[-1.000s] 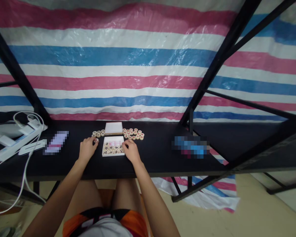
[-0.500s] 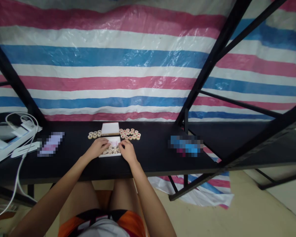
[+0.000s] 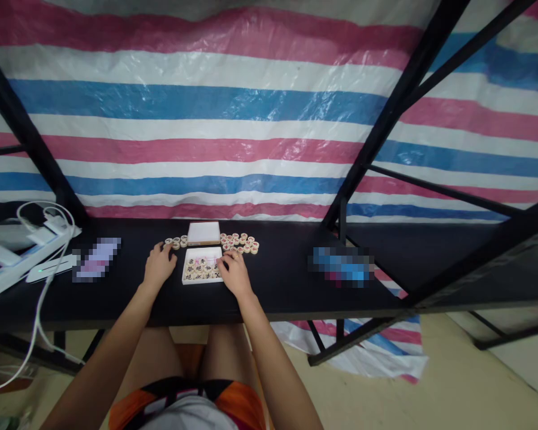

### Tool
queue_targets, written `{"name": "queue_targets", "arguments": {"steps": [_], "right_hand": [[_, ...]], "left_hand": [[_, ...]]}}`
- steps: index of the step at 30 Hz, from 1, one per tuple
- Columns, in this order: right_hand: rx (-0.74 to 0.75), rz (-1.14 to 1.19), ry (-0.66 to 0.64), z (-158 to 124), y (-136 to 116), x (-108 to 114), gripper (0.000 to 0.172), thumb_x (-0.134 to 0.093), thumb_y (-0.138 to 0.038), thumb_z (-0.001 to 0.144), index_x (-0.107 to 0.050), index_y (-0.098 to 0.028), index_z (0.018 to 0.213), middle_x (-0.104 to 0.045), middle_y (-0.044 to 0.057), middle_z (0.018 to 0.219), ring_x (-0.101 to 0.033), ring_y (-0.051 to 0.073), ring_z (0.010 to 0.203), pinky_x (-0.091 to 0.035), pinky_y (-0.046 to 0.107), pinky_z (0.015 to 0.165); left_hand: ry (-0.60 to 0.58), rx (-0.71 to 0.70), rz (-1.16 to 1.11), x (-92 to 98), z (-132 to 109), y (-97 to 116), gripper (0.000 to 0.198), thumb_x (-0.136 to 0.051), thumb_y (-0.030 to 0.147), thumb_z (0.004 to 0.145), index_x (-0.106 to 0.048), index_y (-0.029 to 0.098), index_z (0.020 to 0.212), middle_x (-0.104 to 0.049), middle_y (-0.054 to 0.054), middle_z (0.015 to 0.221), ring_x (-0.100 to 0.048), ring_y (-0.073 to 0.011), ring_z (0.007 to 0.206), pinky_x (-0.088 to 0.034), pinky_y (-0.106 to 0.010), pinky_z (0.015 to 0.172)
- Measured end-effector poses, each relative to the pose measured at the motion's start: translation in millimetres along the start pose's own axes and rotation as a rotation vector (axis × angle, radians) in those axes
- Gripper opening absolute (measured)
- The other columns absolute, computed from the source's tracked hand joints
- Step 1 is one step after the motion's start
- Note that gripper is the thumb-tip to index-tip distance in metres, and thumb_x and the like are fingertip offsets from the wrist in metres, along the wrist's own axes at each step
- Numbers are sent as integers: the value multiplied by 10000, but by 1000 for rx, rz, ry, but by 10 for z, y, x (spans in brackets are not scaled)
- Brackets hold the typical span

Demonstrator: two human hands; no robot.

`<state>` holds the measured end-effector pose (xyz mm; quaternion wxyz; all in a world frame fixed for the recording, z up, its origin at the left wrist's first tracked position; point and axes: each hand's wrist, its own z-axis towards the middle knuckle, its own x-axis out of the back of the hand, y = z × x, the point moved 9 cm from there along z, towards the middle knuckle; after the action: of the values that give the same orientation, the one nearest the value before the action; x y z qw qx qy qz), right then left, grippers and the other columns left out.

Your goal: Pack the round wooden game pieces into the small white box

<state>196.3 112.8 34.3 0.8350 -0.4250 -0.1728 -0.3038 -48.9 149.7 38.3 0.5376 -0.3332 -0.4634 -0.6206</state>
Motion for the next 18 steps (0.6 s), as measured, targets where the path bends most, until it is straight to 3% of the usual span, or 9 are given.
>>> {"name": "queue_targets", "arguments": {"steps": [5,10,14,18], "right_hand": [[159,-146,-37,-47,-341,4,214,-522,-324,885,-709,-223,910,-620,104,1077,-528,261,1071,-427,430,948],[410,-207,-260,-157,-763,-192,366,-590,-414,848,-643,-207,1145,-609,131,1205,-487,289,1195,-377,460,1012],[449,-228,-326,-191,-812,-285,555,-614,-505,817,-574,-185,1268,-574,155,1284,-469,315,1235,-324,494,1065],[412,-187,-340,-189,-766,-318,538,-633,-492,809,-599,-181,1247,-606,155,1247,-507,310,1201,-330,488,1062]], "left_hand": [[-16,-19,49,13,-16,57,373,-454,233,862,-597,158,1199,-556,-169,1234,-551,-319,1072,-474,-404,844],[-20,28,13,61,-25,17,346,-474,244,864,-586,156,1179,-572,-177,1155,-555,-331,1060,-467,-420,836],[-4,52,-12,85,-37,7,296,-476,246,864,-606,162,1116,-528,-181,1248,-564,-326,1054,-466,-417,831],[-24,16,-1,71,-31,42,263,-462,220,860,-603,171,1077,-591,-143,1178,-575,-306,1024,-472,-390,804]]}}
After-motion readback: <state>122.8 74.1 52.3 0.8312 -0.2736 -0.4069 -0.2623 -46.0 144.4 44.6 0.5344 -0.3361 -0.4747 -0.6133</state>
